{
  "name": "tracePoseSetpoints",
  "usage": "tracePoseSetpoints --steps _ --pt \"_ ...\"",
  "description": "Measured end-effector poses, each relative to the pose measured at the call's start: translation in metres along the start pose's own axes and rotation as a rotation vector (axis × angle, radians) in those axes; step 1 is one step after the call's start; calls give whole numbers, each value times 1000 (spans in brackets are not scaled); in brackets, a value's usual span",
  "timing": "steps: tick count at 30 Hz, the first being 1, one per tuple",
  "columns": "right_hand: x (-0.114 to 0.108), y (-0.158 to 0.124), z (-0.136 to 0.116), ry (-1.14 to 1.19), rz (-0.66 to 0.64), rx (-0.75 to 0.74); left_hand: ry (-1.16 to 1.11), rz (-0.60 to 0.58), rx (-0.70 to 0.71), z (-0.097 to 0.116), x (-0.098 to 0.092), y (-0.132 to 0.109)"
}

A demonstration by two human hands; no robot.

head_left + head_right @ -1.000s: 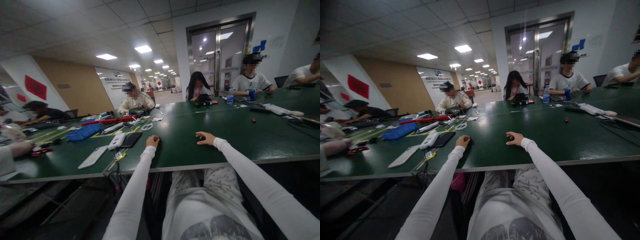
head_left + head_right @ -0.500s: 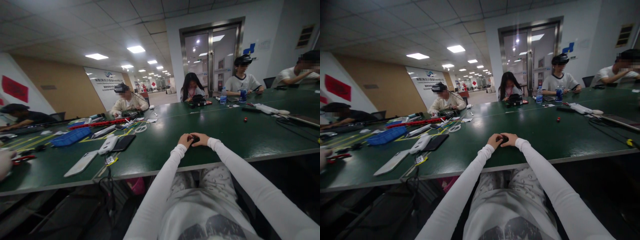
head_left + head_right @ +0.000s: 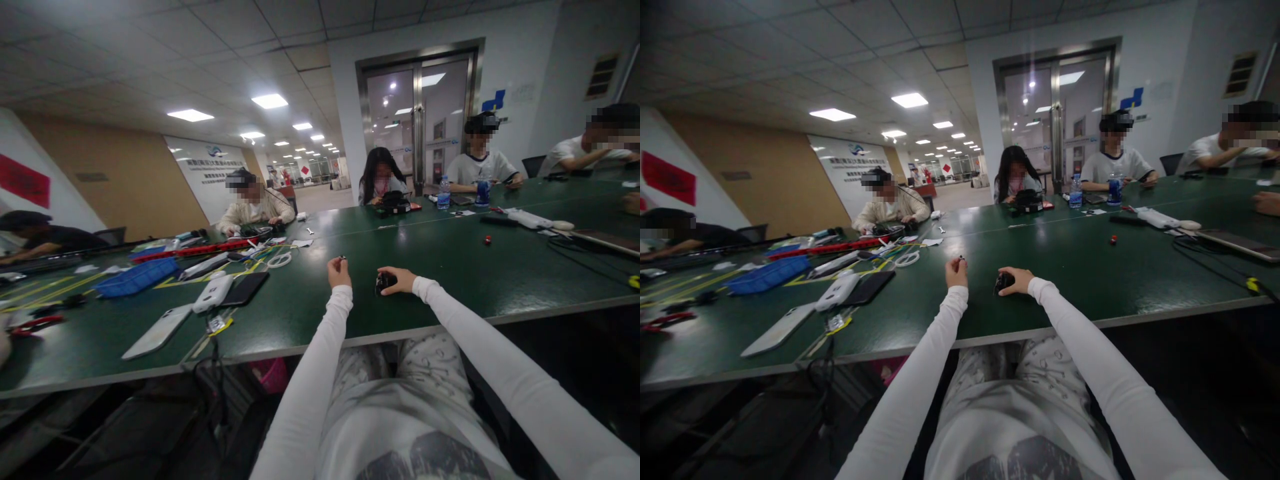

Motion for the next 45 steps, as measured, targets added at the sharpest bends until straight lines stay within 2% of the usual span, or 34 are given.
tracePoseSetpoints --steps 3,5,7,8,11,13,15,18,21,23,27,30,33,37,41,45 --pt "0 0 1 10 -4 -4 2 163 -32 -2 -9 4" --pt "0 1 1 11 -2 -5 2 144 -15 0 -7 2" --pt "0 1 0 15 5 -7 0 39 30 4 1 -5" --pt "0 1 0 17 10 -9 5 -50 63 7 6 -10" --pt "0 1 0 14 25 -18 75 -416 169 15 24 -32" --pt "0 0 0 7 35 -30 150 -601 206 17 33 -45" --pt "1 0 0 6 41 -41 217 -666 212 18 37 -51" --pt "1 1 0 19 31 -39 304 -653 228 16 31 -47" --pt "2 1 1 38 13 -36 432 -612 236 10 11 -28" --pt "2 1 2 49 2 -41 532 -537 191 2 -15 -11" --pt "3 0 4 66 -18 -35 708 -333 39 -14 -88 23" --pt "4 1 6 69 -15 -35 775 -201 -19 -23 -144 40" --pt "5 1 7 66 -15 -44 782 -126 -38 -28 -182 48" --pt "6 1 8 57 -17 -51 750 -48 1 -30 -202 50" --pt "6 0 9 54 -21 -53 800 24 26 -29 -205 53" --pt "7 0 10 56 -19 -50 864 -7 90 -31 -203 56"
Point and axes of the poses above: each hand's wrist, its own y-axis towards the middle knuckle, its own x-axis out of the palm, z = x × y, the point moved 3 cm from there along y, towards the middle knuckle, and after that the axes turned 9 degrees about -y, right-handed, at the moved point
